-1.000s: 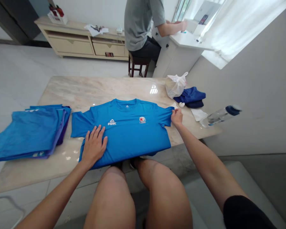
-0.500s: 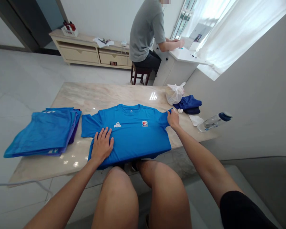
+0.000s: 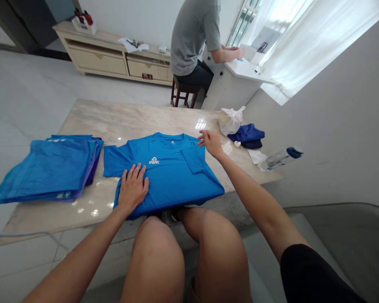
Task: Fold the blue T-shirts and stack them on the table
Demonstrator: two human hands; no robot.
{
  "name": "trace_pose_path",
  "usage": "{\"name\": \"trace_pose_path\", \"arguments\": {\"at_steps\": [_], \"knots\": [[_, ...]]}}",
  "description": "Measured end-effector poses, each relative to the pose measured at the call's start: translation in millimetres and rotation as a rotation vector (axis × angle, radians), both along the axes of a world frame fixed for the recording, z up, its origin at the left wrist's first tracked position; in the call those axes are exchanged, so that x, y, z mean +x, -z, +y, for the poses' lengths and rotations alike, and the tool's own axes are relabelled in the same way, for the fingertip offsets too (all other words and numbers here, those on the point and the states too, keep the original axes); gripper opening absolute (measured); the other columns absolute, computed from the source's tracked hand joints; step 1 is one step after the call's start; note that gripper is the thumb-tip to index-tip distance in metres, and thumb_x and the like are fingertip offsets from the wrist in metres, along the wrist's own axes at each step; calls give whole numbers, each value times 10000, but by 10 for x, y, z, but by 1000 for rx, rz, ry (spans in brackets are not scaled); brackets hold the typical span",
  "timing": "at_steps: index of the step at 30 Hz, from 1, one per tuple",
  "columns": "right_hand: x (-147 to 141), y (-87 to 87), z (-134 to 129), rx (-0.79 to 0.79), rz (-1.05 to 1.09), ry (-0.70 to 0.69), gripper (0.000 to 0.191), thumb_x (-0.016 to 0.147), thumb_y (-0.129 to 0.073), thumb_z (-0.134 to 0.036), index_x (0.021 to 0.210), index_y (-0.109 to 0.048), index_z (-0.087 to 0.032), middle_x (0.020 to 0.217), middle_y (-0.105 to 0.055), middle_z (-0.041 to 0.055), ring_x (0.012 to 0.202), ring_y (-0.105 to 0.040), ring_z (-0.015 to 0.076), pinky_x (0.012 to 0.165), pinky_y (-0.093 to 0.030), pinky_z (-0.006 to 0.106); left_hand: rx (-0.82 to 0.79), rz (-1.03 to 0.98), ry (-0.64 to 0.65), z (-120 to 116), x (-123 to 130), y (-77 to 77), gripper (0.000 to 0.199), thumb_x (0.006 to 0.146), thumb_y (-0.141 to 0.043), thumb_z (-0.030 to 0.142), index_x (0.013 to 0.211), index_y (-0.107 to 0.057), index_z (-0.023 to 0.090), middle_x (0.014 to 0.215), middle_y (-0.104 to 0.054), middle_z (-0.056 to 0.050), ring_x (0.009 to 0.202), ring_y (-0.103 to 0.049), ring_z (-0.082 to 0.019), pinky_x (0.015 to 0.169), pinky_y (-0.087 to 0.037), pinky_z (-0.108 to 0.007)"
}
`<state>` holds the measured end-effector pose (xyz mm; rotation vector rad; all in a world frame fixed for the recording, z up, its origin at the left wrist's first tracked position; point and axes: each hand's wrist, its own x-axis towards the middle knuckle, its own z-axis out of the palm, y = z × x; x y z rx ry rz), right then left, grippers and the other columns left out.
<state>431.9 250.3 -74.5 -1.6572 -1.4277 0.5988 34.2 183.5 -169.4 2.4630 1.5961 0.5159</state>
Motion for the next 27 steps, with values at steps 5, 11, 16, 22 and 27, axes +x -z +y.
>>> {"name": "trace_pose_path", "arguments": {"at_steps": [5, 11, 16, 22, 27], "knots": [[230, 195, -197, 18, -205, 175, 573, 1174, -337, -544, 1388, -704, -159, 1129, -821, 156, 936, -825, 258, 901, -680, 425, -7, 11, 3, -1, 1, -13, 683, 1093, -300, 413, 1640, -554, 93, 1735, -488, -192, 1655, -383, -367, 1377, -226, -612], [-180, 876, -636, -194, -706, -214, 618, 1151, -403, -418, 1687, -498, -126, 1794, -384, 153, 1689, -326, 322, 1396, -232, 528, -37, 17, -8, 1, 1, -12, 684, 1088, -308, 421, 1667, -527, 130, 1758, -464, -160, 1672, -359, -350, 1390, -208, -599], [-306, 1053, -638, -262, -719, -269, 702, 1167, -327, -505, 1792, -295, -186, 1873, -155, 92, 1751, -90, 278, 1413, -26, 537, -49, 0, -11, 29, -1, 9, 677, 1065, -384, 398, 1699, -489, 185, 1780, -435, -134, 1677, -345, -355, 1387, -205, -628], [-156, 926, -852, -223, -607, -103, 691, 1165, -275, -486, 1774, -323, -164, 1858, -231, 142, 1734, -180, 284, 1392, -147, 535, -45, 36, -3, 39, 16, 22, 670, 1080, -355, 403, 1696, -489, 176, 1778, -436, -144, 1686, -333, -346, 1388, -193, -612], [304, 1037, -1352, -155, -651, 236, 657, 1115, -297, -365, 1644, -444, -3, 1753, -379, 310, 1654, -338, 355, 1325, -276, 580, -49, 26, 29, 90, -53, -73, 579, 1080, -392, 380, 1575, -599, 163, 1698, -536, -181, 1626, -412, -369, 1372, -208, -645]]}}
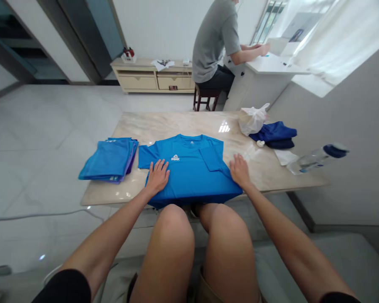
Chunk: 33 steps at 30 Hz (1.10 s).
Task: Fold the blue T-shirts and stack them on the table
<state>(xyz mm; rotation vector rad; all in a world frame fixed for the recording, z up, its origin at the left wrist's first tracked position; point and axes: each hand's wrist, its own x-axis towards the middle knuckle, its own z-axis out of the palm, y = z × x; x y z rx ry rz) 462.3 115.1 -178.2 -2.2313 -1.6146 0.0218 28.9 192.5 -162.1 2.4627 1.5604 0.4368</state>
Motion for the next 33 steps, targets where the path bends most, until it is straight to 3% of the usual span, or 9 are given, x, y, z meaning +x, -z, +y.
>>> {"name": "trace_pose_path", "arguments": {"at_steps": [2, 5, 11, 14, 17, 23, 27, 30, 33], "knots": [[218, 126, -112, 63, 1, 93, 658, 1092, -332, -373, 1605, -458, 20, 1687, -446, 351, 1592, -418, 391, 1285, -334, 594, 18, -44, -44, 158, -119, -69, 516, 1071, -409, 341, 1476, -645, 126, 1621, -586, -222, 1549, -490, -377, 1334, -312, -610], [398, 289, -151, 189, 50, 249, 644, 1066, -344, -367, 1588, -455, -6, 1543, -574, 353, 1423, -574, 412, 1188, -435, 613, -7, -135, -281, 555, -362, -191, 417, 998, -497, 246, 1361, -645, 104, 1501, -633, -260, 1474, -547, -385, 1268, -412, -579], [304, 296, -122, 161, -31, 287, 617, 1064, -373, -405, 1547, -553, -66, 1554, -601, 286, 1420, -551, 431, 1191, -406, 619, -120, -130, -667, 1321, -579, -268, 569, 923, -656, 313, 1395, -520, 25, 1497, -569, -409, 1475, -558, -480, 1184, -473, -642], [252, 225, -124, 127, -39, 300, 607, 1067, -367, -395, 1538, -569, -71, 1576, -592, 275, 1413, -544, 421, 1187, -401, 610, -188, -103, -810, 1440, -513, -211, 684, 880, -752, 427, 1405, -540, 43, 1496, -560, -444, 1448, -568, -550, 1121, -488, -716], [219, 166, -132, 109, -36, 306, 590, 1068, -372, -378, 1526, -588, -76, 1578, -591, 272, 1412, -542, 412, 1188, -399, 601, -232, -95, -852, 1422, -448, -199, 527, 886, -751, 481, 1288, -661, 153, 1431, -664, -351, 1421, -596, -532, 1094, -497, -726], [180, 117, -136, 116, -25, 307, 572, 1054, -381, -357, 1465, -640, -56, 1572, -600, 268, 1410, -546, 417, 1191, -402, 593, -138, -122, -727, 1269, -269, -475, 263, 1008, -594, 352, 1201, -677, 194, 1331, -750, -207, 1314, -679, -369, 1110, -524, -517], [186, 130, -133, 131, -20, 309, 544, 1043, -398, -340, 1434, -663, -71, 1564, -608, 267, 1397, -558, 413, 1189, -403, 599, 1, -178, -315, 1015, -1, -706, 222, 1033, -575, 328, 1209, -636, 207, 1278, -748, -143, 1178, -708, -286, 1040, -544, -409], [198, 144, -134, 134, -21, 306, 533, 1039, -406, -340, 1427, -669, -86, 1561, -612, 264, 1391, -561, 413, 1176, -413, 609, -135, -360, 20, 803, 135, -757, 383, 1041, -597, 440, 1355, -594, 219, 1330, -723, -118, 1032, -737, -232, 895, -592, -357], [208, 156, -135, 143, -32, 302, 530, 1032, -410, -343, 1424, -672, -103, 1557, -619, 254, 1384, -564, 414, 1169, -415, 612, -218, -540, 14, 701, 102, -689, 450, 1086, -486, 491, 1426, -565, 207, 1378, -702, -138, 1011, -756, -221, 811, -616, -349]]}}
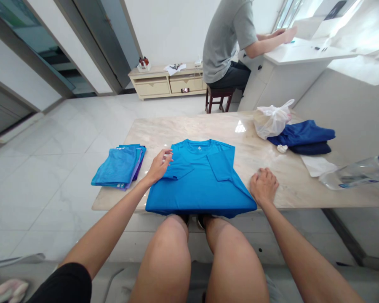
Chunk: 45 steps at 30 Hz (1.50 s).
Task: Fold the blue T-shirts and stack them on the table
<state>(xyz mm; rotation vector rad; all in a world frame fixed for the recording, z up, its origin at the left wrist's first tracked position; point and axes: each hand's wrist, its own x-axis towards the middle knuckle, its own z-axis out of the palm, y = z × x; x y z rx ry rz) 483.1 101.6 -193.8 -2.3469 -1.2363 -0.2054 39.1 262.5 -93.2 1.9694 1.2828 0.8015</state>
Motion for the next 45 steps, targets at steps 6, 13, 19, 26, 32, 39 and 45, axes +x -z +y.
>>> {"name": "trace_pose_path", "arguments": {"at_steps": [6, 13, 19, 26, 32, 39, 45], "knots": [[-5, -4, 2, -9, -23, 17, 545, 1018, -411, -349, 1407, -685, -82, 1553, -631, 246, 1367, -580, 416, 1148, -437, 584, 81, 263, 95, -4, -217, 270, 312, 1055, -496, 357, 1264, -671, 204, 1277, -723, -122, 1105, -720, -249, 1029, -588, -427], [-26, -45, -2, -34, -15, 24, 529, 1028, -419, -343, 1422, -676, -99, 1566, -624, 236, 1395, -567, 402, 1166, -435, 576, 184, 462, 217, -46, 14, 546, 375, 1076, -577, 475, 1348, -635, 224, 1124, -704, -94, 1056, -709, -292, 974, -565, -440], [-23, -54, 2, -35, 4, 28, 523, 1031, -420, -337, 1437, -662, -114, 1578, -610, 235, 1416, -549, 389, 1189, -415, 581, 271, 505, 198, 71, 443, 628, 427, 1062, -632, 580, 1255, -658, 200, 1143, -716, -121, 1078, -682, -313, 941, -516, -429], [-13, -57, -2, -54, 11, 34, 531, 1035, -429, -357, 1435, -663, -99, 1585, -604, 239, 1413, -544, 394, 1177, -416, 590, 190, 544, 164, 39, 682, 622, 229, 1130, -537, 400, 1064, -661, 218, 1095, -736, -107, 1055, -684, -285, 921, -495, -403], [1, -50, -5, -47, -5, 26, 522, 1028, -438, -358, 1427, -664, -108, 1561, -618, 241, 1370, -553, 390, 1143, -427, 575, 110, 192, 66, 0, 690, 601, 308, 1169, -422, 418, 1228, -662, 233, 1163, -774, -77, 1050, -729, -244, 945, -554, -377], [-1, -48, -3, -60, -9, 33, 522, 1032, -439, -354, 1438, -659, -110, 1558, -615, 240, 1388, -544, 386, 1143, -434, 572, 223, 280, 94, 542, 407, 690, 366, 1094, -443, 205, 1361, -694, 188, 1382, -707, -141, 1298, -646, -292, 1160, -500, -461], [-34, -51, 3, -54, -27, 38, 521, 1049, -420, -356, 1429, -675, -106, 1561, -623, 231, 1366, -569, 372, 1133, -440, 539, 150, 463, 24, 1175, 153, 735, 342, 1067, -540, 256, 1351, -730, 240, 1401, -712, -125, 1276, -604, -349, 1107, -464, -530]]}}
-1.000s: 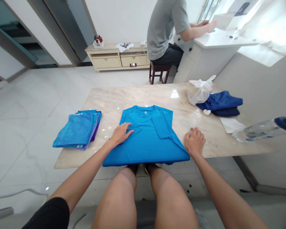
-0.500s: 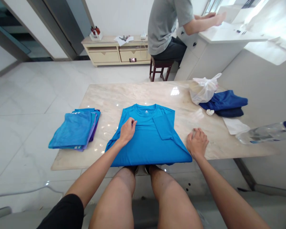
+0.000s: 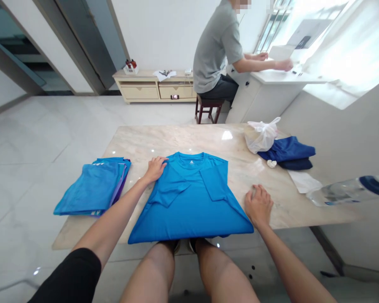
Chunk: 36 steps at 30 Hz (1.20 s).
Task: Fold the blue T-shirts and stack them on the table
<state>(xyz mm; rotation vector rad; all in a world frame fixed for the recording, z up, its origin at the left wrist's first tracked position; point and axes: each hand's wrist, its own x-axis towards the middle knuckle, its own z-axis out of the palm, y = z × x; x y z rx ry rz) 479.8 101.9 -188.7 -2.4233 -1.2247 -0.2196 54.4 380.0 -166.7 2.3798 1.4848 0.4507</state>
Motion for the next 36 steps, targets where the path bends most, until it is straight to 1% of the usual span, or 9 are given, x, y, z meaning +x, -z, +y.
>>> {"name": "trace_pose_path", "arguments": {"at_steps": [6, 10, 12, 15, 18, 21, 26, 33, 36], "knots": [[7, 29, -3, 17, -20, -10, 523, 1062, -395, -373, 1422, -675, -119, 1560, -625, 221, 1368, -569, 367, 1124, -432, 522, -12, 14, 14, 214, -183, -23, 152, 1032, -622, 295, 1056, -764, 248, 1207, -741, -107, 1216, -612, -326, 1038, -447, -468], [7, 22, -2, 9, -16, -6, 530, 1063, -396, -375, 1428, -673, -109, 1558, -631, 223, 1355, -574, 373, 1122, -434, 536, 33, -60, -242, 159, -252, -128, 157, 1024, -597, 277, 1075, -732, 217, 1221, -702, -139, 1169, -637, -324, 1029, -484, -470], [5, 18, 0, 7, -14, -3, 533, 1057, -403, -371, 1432, -672, -101, 1564, -628, 225, 1358, -572, 376, 1122, -440, 545, 106, -105, -302, -40, -210, -173, 179, 1037, -572, 276, 1134, -703, 203, 1236, -684, -148, 1137, -650, -310, 1036, -499, -462], [11, 23, -1, 7, -7, 1, 536, 1049, -414, -370, 1432, -673, -99, 1573, -623, 224, 1366, -567, 380, 1132, -439, 555, 167, -70, -143, -567, -18, -189, 210, 1074, -568, 364, 1176, -673, 214, 1212, -689, -126, 1156, -648, -309, 1032, -500, -453], [21, 30, -4, 4, 8, 2, 542, 1047, -413, -379, 1430, -676, -100, 1575, -619, 227, 1377, -558, 383, 1143, -432, 562, 131, 57, -21, -1124, 259, -146, 375, 1060, -620, 546, 1222, -657, 210, 1214, -692, -130, 1167, -636, -337, 993, -492, -464], [22, 25, -3, -2, 21, 5, 546, 1042, -411, -376, 1431, -674, -97, 1577, -614, 233, 1380, -553, 384, 1149, -428, 570, 117, 153, 16, -1416, 478, -101, 407, 1065, -620, 557, 1258, -650, 200, 1236, -688, -143, 1161, -625, -348, 973, -471, -468], [-1, -12, 5, 4, 28, 4, 531, 1037, -420, -351, 1442, -662, -107, 1577, -609, 231, 1394, -542, 373, 1160, -427, 573, 95, 160, 19, -1333, 538, -87, 210, 1125, -499, 337, 1141, -672, 218, 1146, -705, -136, 1102, -630, -336, 905, -452, -457], [0, -15, 4, -3, 22, 7, 531, 1035, -418, -360, 1435, -665, -114, 1564, -613, 232, 1376, -545, 376, 1147, -422, 567, 71, 23, -60, -1157, 360, -51, 179, 1127, -500, 290, 1066, -657, 229, 1092, -707, -113, 1042, -648, -308, 862, -470, -426], [7, -6, 0, 0, 20, 2, 535, 1036, -416, -370, 1432, -665, -109, 1564, -613, 233, 1368, -549, 381, 1145, -419, 565, 69, -25, 7, -1217, 281, -77, 185, 1138, -485, 281, 1078, -650, 222, 1095, -704, -100, 1035, -654, -280, 892, -484, -411]]}}
